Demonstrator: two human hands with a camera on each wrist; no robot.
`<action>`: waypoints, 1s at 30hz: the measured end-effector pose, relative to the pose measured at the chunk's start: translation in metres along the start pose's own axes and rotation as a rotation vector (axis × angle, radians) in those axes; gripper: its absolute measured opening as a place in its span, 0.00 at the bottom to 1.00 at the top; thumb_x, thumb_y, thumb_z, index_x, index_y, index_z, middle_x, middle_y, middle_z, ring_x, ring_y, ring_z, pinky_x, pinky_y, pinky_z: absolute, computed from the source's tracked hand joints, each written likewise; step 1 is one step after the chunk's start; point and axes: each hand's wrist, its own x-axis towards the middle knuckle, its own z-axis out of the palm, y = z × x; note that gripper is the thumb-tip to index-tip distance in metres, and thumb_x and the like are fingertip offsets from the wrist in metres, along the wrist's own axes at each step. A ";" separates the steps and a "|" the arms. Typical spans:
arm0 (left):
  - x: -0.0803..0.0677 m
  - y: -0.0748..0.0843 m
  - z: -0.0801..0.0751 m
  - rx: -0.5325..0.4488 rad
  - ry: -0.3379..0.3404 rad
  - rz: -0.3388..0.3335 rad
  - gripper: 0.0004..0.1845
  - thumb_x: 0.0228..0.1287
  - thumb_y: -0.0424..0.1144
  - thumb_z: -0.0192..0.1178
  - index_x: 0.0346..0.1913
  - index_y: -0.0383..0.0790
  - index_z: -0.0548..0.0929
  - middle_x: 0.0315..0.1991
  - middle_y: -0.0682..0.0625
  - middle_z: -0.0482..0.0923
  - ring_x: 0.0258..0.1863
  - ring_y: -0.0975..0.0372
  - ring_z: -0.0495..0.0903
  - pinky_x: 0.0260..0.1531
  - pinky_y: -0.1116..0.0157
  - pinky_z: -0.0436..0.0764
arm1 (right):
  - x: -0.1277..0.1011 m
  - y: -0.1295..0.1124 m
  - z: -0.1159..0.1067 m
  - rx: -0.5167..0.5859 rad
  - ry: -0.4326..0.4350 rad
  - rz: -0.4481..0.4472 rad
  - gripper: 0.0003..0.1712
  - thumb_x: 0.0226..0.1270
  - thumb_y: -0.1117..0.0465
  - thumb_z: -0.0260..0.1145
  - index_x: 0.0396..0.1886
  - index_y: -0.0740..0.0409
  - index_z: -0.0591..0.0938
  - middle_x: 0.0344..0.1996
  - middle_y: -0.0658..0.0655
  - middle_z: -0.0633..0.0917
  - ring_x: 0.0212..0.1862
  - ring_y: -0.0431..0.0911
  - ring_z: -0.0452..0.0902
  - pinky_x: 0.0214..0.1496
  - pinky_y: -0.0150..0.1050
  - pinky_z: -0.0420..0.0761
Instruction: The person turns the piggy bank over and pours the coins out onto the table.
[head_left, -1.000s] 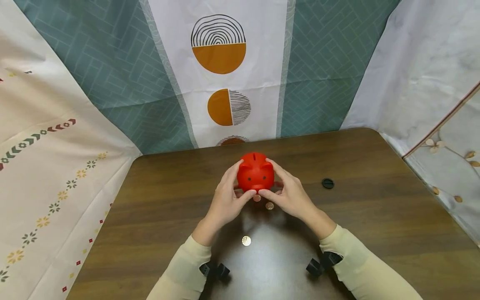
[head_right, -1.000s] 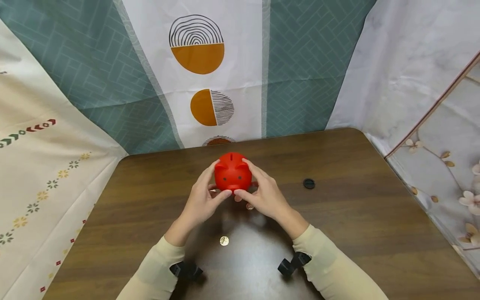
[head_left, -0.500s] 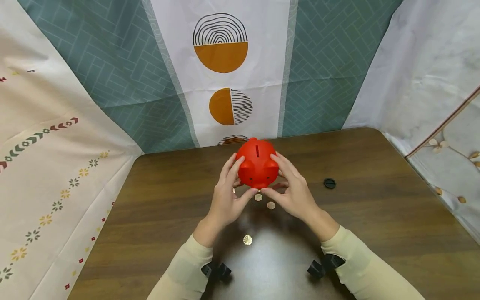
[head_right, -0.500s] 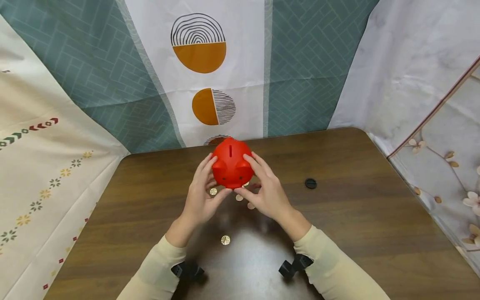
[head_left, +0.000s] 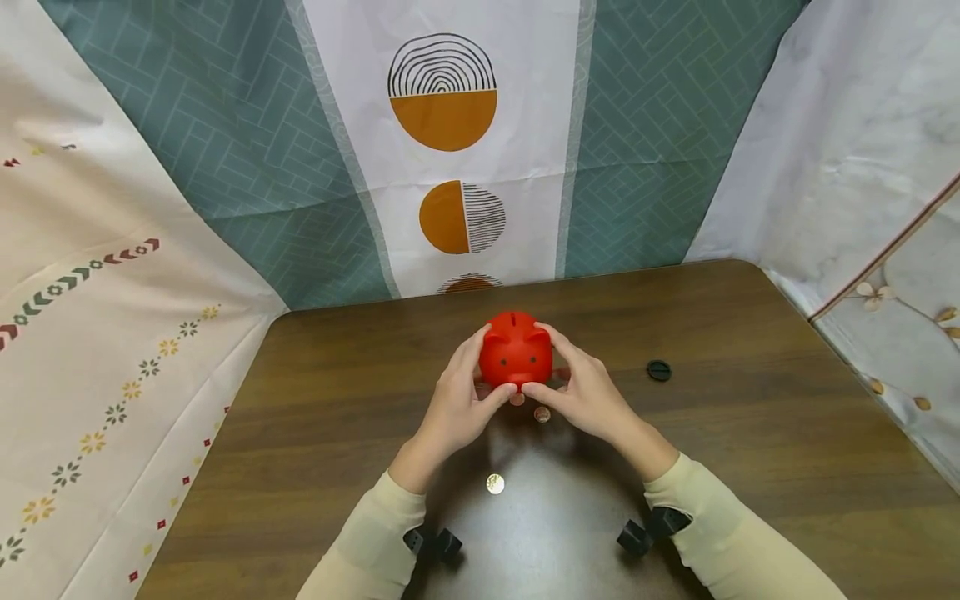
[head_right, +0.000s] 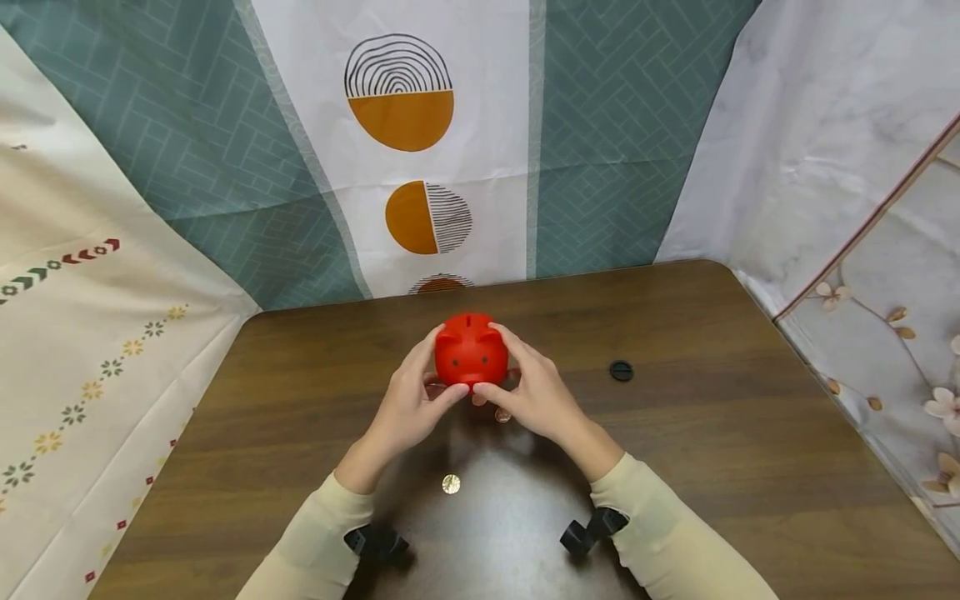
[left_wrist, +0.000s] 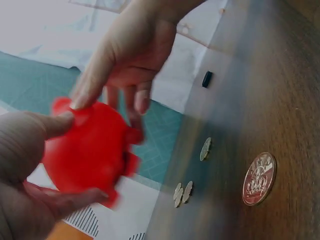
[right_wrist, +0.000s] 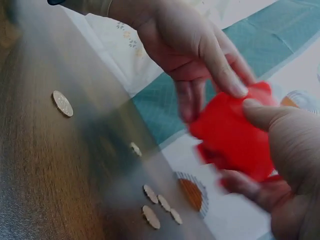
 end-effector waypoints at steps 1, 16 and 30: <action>0.001 0.001 0.000 -0.001 0.031 0.050 0.46 0.54 0.38 0.72 0.73 0.42 0.58 0.70 0.46 0.59 0.48 0.54 0.81 0.40 0.64 0.83 | 0.000 -0.002 -0.001 -0.008 0.034 -0.056 0.47 0.54 0.54 0.76 0.72 0.43 0.63 0.64 0.55 0.72 0.46 0.53 0.83 0.35 0.37 0.85; 0.000 -0.004 0.003 -0.001 -0.062 -0.105 0.46 0.57 0.41 0.70 0.74 0.46 0.55 0.68 0.51 0.62 0.40 0.54 0.83 0.30 0.69 0.83 | 0.000 0.003 -0.001 0.021 -0.068 0.112 0.46 0.57 0.47 0.73 0.73 0.37 0.60 0.60 0.52 0.74 0.46 0.55 0.82 0.32 0.35 0.84; 0.002 0.006 -0.003 0.013 0.090 0.114 0.46 0.52 0.37 0.73 0.72 0.41 0.60 0.69 0.43 0.60 0.47 0.54 0.82 0.36 0.65 0.84 | 0.002 -0.008 -0.003 0.011 0.072 -0.112 0.48 0.52 0.58 0.77 0.72 0.46 0.64 0.67 0.53 0.69 0.47 0.51 0.82 0.35 0.37 0.85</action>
